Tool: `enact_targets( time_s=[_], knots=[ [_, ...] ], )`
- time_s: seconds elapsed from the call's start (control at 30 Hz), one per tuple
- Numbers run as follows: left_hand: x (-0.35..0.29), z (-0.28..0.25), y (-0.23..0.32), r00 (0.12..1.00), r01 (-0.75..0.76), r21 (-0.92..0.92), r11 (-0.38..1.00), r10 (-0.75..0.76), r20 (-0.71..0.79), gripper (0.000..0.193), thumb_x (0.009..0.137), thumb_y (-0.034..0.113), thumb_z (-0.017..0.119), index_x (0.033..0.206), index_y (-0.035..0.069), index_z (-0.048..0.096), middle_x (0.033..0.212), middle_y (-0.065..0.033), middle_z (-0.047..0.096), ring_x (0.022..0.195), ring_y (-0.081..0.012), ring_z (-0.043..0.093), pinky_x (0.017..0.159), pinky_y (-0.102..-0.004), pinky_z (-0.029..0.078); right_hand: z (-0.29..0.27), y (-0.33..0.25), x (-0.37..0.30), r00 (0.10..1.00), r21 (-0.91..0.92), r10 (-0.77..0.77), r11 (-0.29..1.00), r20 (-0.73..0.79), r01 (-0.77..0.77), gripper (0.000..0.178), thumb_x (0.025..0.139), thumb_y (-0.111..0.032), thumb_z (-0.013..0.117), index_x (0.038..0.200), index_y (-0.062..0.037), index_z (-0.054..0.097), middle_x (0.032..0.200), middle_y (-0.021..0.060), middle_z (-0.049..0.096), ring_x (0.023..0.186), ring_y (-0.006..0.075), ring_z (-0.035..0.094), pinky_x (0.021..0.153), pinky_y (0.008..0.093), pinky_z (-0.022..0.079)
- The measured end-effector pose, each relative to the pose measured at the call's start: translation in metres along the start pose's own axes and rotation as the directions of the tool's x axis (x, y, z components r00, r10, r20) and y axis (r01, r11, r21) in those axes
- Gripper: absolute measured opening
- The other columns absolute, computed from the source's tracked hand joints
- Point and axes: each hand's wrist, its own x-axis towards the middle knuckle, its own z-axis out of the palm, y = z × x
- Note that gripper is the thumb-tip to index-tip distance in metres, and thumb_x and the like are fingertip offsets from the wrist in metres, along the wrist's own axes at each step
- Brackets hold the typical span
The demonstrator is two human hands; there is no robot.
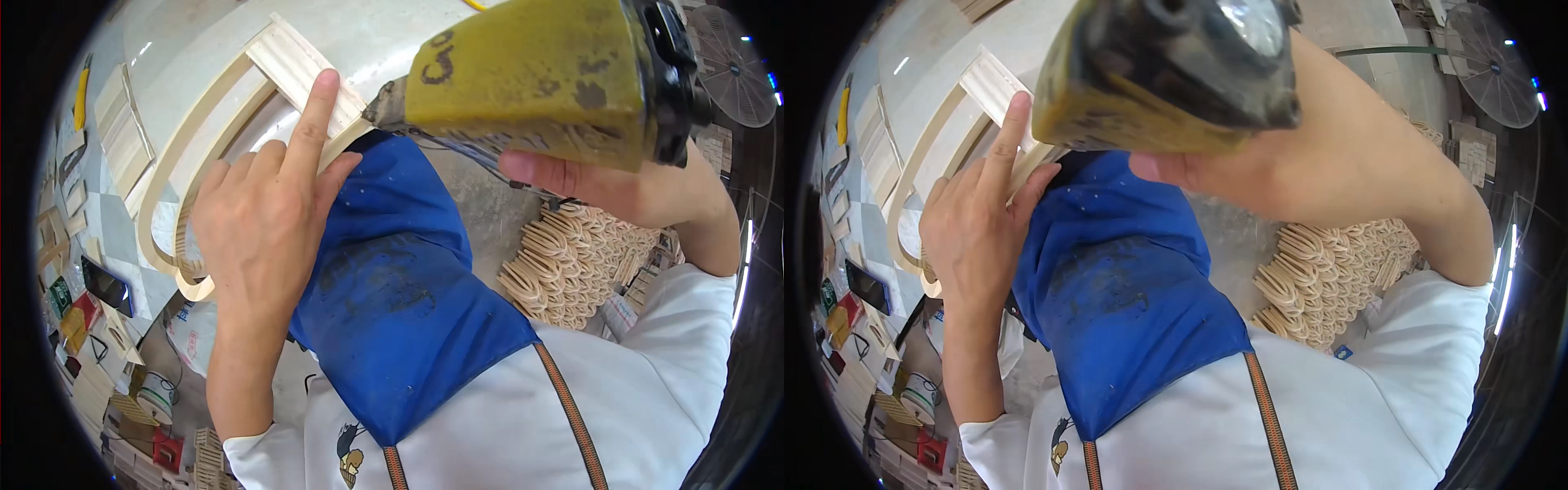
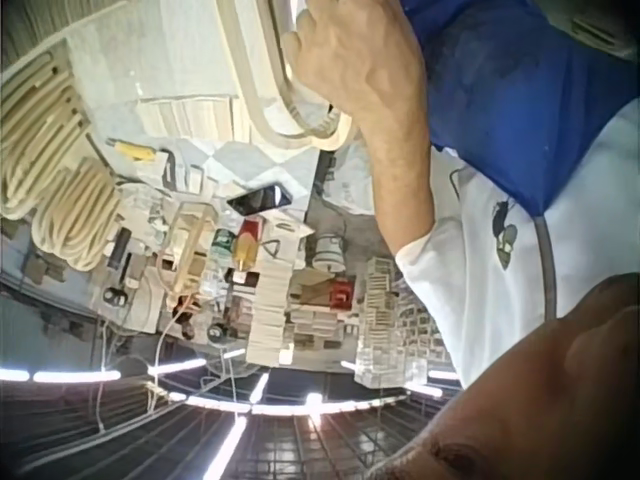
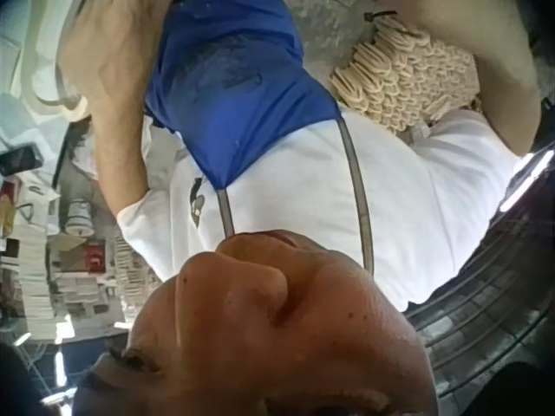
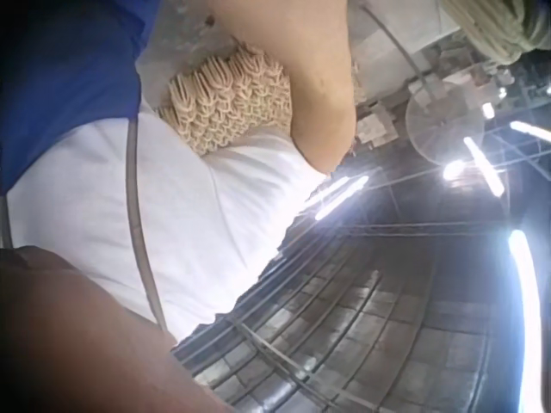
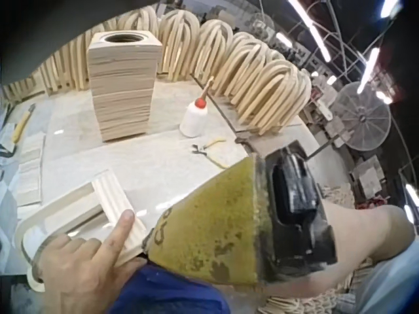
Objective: Assembling wooden lantern frames using glue, a pneumatic stapler, and a hammer.
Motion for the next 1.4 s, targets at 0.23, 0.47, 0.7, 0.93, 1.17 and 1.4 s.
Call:
enact_targets(
  time_s=[0.23, 0.47, 0.7, 0.93, 1.17, 1.4],
  knots=[
    [-0.001, 0.003, 0.003, 1.000, 0.028, -0.032, 0.999, -0.027, 0.008, 0.066, 0.092, 0.038, 0.075, 0.153, 0.029, 0.054, 0.063, 0.0043, 0.055, 0.055, -0.0107, 0.046, 0.060, -0.0261, 0.042, 0.013, -0.005, 0.008, 0.991, 0.281, 0.126, 0.953, -0.033, -0.112, 0.033, 0.089, -0.007, 0.081, 0.120, -0.0012, 0.072, 0.117, 0.0142, 0.075, 0.093, 0.0292, 0.076, 0.082, 0.0360, 0.065],
    [0.000, 0.004, 0.000, 0.999, 0.028, -0.030, 0.999, -0.027, 0.041, 0.063, 0.092, 0.038, 0.075, 0.151, 0.029, 0.056, 0.063, 0.0046, 0.057, 0.055, -0.0108, 0.046, 0.060, -0.0257, 0.042, 0.018, -0.008, 0.028, 0.909, 0.630, 0.414, 0.694, 0.046, -0.348, 0.028, 0.091, -0.010, 0.078, 0.115, 0.0018, 0.070, 0.106, 0.0152, 0.075, 0.072, 0.0242, 0.072, 0.063, 0.0303, 0.061],
    [-0.005, 0.010, -0.003, 1.000, 0.023, -0.069, 0.997, -0.023, 0.006, 0.055, 0.092, 0.036, 0.075, 0.145, 0.026, 0.063, 0.064, 0.0039, 0.059, 0.054, -0.0115, 0.045, 0.059, -0.0266, 0.042, -0.014, -0.009, 0.056, 0.669, 0.530, 0.567, 0.419, 0.481, -0.737, 0.012, 0.092, -0.008, 0.069, 0.099, 0.0012, 0.068, 0.093, 0.0135, 0.070, 0.070, 0.0251, 0.066, 0.058, 0.0287, 0.051],
    [-0.004, 0.012, -0.013, 0.999, 0.027, -0.109, 0.994, -0.031, -0.036, 0.051, 0.092, 0.036, 0.076, 0.141, 0.024, 0.066, 0.066, 0.0032, 0.061, 0.054, -0.0125, 0.048, 0.059, -0.0278, 0.044, -0.039, -0.003, 0.100, 0.226, 0.270, 0.638, 0.029, 0.736, -0.963, 0.011, 0.097, -0.010, 0.067, 0.088, -0.0023, 0.064, 0.072, 0.0063, 0.060, 0.058, 0.0193, 0.057, 0.050, 0.0261, 0.045],
    [-0.001, 0.005, -0.012, 0.999, 0.019, -0.084, 0.996, -0.016, 0.032, 0.058, 0.091, 0.035, 0.077, 0.145, 0.022, 0.063, 0.069, 0.0018, 0.064, 0.056, -0.0143, 0.053, 0.061, -0.0279, 0.046, -0.053, -0.005, 0.105, 0.286, 0.314, 0.532, 0.039, 0.797, -0.948, 0.019, 0.098, -0.014, 0.069, 0.082, -0.0029, 0.067, 0.066, 0.0037, 0.061, 0.054, 0.0163, 0.056, 0.046, 0.0254, 0.043],
    [-0.005, 0.000, -0.022, 0.996, 0.039, -0.170, 0.985, -0.026, 0.083, 0.070, 0.087, 0.038, 0.080, 0.151, 0.020, 0.057, 0.077, -0.0007, 0.066, 0.060, -0.0156, 0.054, 0.062, -0.0277, 0.046, -0.046, -0.006, 0.059, 0.453, 0.351, 0.629, 0.289, 0.632, -0.891, 0.025, 0.094, -0.020, 0.076, 0.104, 0.0023, 0.068, 0.088, 0.0087, 0.069, 0.047, 0.0135, 0.050, 0.041, 0.0235, 0.042]
  ],
)
